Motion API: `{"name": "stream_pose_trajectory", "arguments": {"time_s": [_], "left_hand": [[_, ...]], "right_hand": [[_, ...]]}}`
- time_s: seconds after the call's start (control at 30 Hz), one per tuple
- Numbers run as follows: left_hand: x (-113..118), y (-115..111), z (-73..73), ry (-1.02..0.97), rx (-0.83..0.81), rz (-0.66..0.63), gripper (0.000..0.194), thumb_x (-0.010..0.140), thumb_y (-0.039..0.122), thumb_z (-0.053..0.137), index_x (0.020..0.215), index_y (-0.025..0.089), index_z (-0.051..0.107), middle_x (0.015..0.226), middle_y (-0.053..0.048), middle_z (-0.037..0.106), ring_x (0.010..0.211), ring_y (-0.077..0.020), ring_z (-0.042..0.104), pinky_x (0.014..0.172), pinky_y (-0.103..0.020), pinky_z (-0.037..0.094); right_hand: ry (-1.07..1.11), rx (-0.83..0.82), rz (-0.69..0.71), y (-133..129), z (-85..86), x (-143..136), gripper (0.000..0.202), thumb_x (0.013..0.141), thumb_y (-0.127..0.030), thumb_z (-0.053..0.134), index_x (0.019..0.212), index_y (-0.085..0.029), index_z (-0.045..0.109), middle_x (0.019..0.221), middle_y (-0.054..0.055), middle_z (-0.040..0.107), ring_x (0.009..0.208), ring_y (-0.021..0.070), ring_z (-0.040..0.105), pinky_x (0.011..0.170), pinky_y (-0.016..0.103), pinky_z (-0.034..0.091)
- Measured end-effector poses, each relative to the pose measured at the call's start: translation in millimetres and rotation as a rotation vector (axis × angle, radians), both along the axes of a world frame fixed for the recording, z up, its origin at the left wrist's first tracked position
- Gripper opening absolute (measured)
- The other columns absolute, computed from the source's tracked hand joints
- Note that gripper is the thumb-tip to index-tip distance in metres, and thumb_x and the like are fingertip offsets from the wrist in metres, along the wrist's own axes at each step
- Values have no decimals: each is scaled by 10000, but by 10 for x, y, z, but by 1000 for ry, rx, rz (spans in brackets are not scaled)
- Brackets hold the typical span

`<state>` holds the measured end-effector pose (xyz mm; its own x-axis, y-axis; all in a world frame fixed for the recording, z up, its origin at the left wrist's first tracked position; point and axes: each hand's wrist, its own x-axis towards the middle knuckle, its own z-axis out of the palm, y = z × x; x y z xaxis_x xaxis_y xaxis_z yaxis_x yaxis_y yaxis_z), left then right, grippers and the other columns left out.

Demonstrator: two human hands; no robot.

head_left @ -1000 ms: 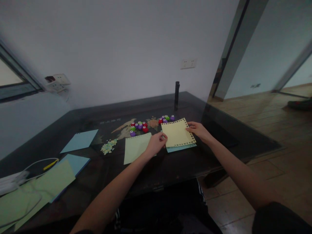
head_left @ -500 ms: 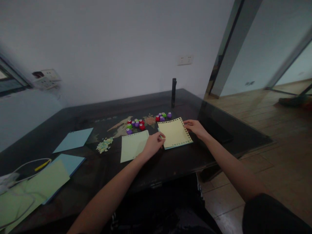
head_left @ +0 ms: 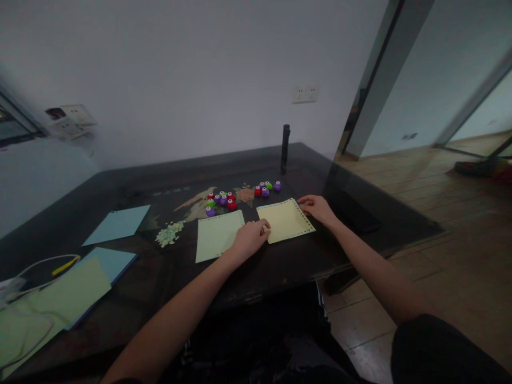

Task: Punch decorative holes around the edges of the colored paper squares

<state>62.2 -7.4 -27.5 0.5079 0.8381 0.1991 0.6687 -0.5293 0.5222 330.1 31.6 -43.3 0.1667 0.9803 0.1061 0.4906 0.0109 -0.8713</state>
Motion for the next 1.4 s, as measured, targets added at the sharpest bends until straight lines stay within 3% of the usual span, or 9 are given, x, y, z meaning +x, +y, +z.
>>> {"name": "stream_pose_trajectory", "arguments": {"time_s": [0.33, 0.57, 0.93, 1.4], "left_hand": [[49, -231, 66, 209, 191, -55, 342, 784, 384, 595, 1058, 179, 579, 1089, -109, 559, 994, -270, 534, 872, -378, 415], [68, -319, 101, 314, 168, -75, 336, 811, 349, 571, 1108, 198, 523, 1156, -70, 542, 1024, -233, 538, 881, -347, 440], [99, -319, 78, 273, 137, -93, 253, 842, 257, 515, 1088, 199, 519, 1157, -68, 544, 1021, -216, 551, 848, -320, 464], [86, -270, 38, 277, 160, -103, 244, 852, 200, 483, 1091, 184, 532, 1129, -70, 562, 1013, -208, 550, 858, -315, 458]], "right_hand": [[-57, 0, 9, -24, 26, -1, 225, 680, -141, 642, 905, -129, 651, 613, 16, 622, 492, 116, 570, 509, 237, 479], [-135, 27, -28, -19, 27, 22, 200, 690, -120, 622, 888, -127, 655, 659, 23, 639, 515, 104, 575, 513, 217, 480], [-27, 15, -36, -29, 43, 1, 181, 701, -80, 598, 871, -115, 647, 701, 42, 657, 518, 113, 599, 530, 251, 538], [-74, 36, 18, 2, -9, 53, 176, 686, -133, 630, 861, -131, 651, 747, 49, 654, 598, 125, 603, 539, 250, 544]]}}
